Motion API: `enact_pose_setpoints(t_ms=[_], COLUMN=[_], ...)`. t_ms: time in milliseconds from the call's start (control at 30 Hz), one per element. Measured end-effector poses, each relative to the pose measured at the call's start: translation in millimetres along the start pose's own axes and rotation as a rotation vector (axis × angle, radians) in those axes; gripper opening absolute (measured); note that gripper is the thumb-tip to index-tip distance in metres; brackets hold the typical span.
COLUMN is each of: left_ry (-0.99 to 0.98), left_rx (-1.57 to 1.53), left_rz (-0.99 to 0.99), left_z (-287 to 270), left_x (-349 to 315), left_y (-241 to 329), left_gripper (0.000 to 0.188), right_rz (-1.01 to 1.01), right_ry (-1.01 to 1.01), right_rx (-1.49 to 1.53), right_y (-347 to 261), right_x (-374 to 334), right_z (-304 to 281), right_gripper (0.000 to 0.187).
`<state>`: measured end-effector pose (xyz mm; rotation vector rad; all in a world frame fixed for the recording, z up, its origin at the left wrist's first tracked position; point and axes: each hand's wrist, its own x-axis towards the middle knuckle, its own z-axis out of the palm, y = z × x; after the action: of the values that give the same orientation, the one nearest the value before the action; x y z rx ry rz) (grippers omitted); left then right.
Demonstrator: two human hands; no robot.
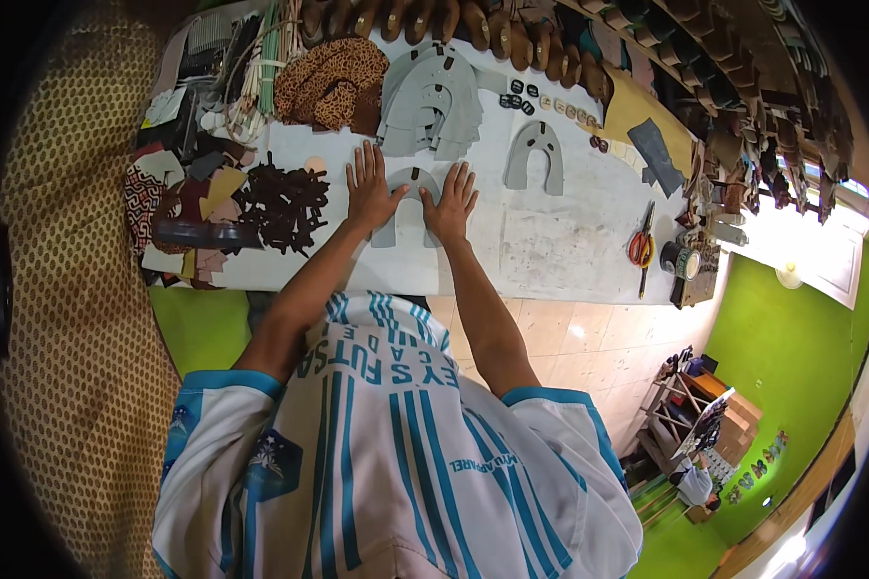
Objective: Assemble and align leather components for a shoe upper on a workbench.
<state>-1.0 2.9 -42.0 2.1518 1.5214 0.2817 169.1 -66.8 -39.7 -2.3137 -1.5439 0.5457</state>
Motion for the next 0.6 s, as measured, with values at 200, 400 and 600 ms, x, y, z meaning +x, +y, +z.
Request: enact_pose_setpoints(t_ms=[200, 400, 600], left_ry=[-0.035, -0.041, 0.029], left_rx=[0.007, -0.15, -0.108], left_rz=[-0.005, -0.007, 0.086], left_z=[-7, -2, -6], left_x=[-1, -1, -12], left_y=[5, -20, -10], left_gripper=[0.102, 0.077, 0.061], right_rz=[0.011, -0.061, -0.262], right_ry=[-0.06, -0.057, -0.019], right_rx=[-0.046, -0.078, 0.17], right_y=[0, 7, 34], right_x=[0, 9, 35], right_z=[-5, 2, -22], right_gripper=[0.098, 0.081, 0.035])
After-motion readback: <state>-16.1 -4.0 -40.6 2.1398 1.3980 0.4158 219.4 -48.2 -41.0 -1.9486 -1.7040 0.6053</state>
